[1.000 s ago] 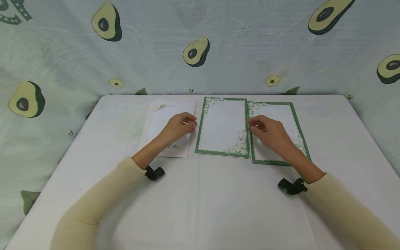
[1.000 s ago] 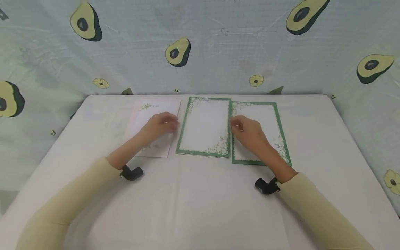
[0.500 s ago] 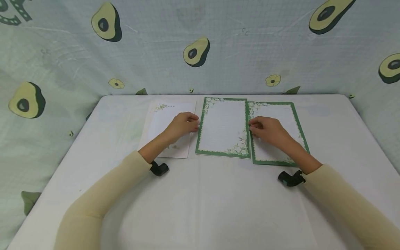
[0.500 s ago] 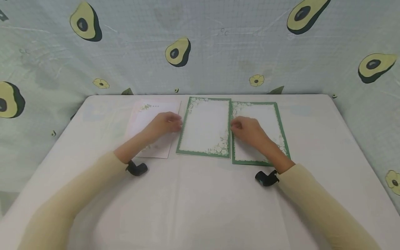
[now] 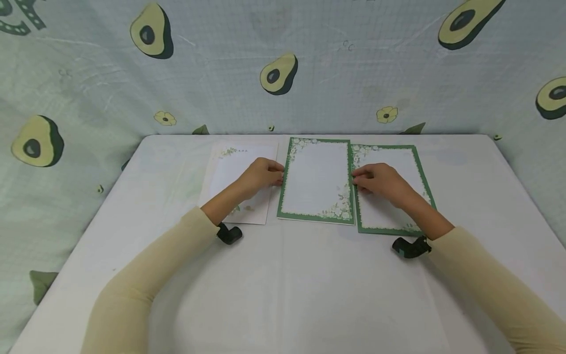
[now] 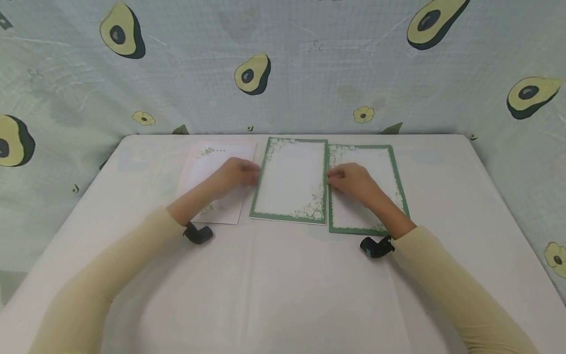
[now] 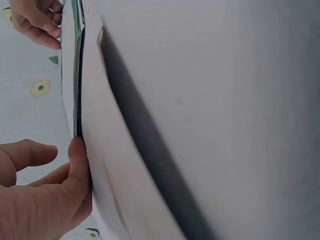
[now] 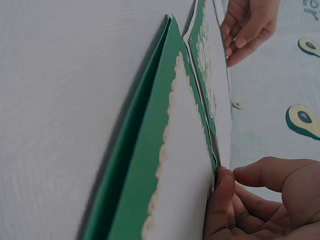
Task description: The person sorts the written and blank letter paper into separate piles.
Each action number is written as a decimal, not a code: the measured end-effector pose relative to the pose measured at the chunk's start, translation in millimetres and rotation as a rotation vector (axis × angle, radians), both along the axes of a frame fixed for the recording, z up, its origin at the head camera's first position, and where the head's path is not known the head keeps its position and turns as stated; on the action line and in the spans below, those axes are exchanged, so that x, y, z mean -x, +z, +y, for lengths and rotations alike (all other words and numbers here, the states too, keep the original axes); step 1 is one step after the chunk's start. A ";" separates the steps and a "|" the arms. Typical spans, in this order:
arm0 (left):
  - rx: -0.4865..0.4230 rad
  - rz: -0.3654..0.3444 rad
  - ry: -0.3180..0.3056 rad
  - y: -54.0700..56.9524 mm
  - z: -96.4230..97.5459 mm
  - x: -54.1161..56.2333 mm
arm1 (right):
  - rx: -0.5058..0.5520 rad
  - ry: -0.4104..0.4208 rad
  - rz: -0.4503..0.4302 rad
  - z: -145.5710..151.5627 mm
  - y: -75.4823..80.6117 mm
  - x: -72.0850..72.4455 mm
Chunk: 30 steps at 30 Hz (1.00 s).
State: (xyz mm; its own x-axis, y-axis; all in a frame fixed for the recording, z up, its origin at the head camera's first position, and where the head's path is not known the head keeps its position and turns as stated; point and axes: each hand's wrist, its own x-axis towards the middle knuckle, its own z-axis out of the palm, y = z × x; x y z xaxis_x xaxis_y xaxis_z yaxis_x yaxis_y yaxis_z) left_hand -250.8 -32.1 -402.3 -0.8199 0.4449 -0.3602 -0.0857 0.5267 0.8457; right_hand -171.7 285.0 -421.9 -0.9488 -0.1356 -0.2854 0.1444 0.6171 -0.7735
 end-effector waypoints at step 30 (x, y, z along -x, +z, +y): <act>-0.079 0.139 0.052 -3.7 4.8 -6.7 | 0.232 -0.086 0.070 -13.4 4.3 -7.6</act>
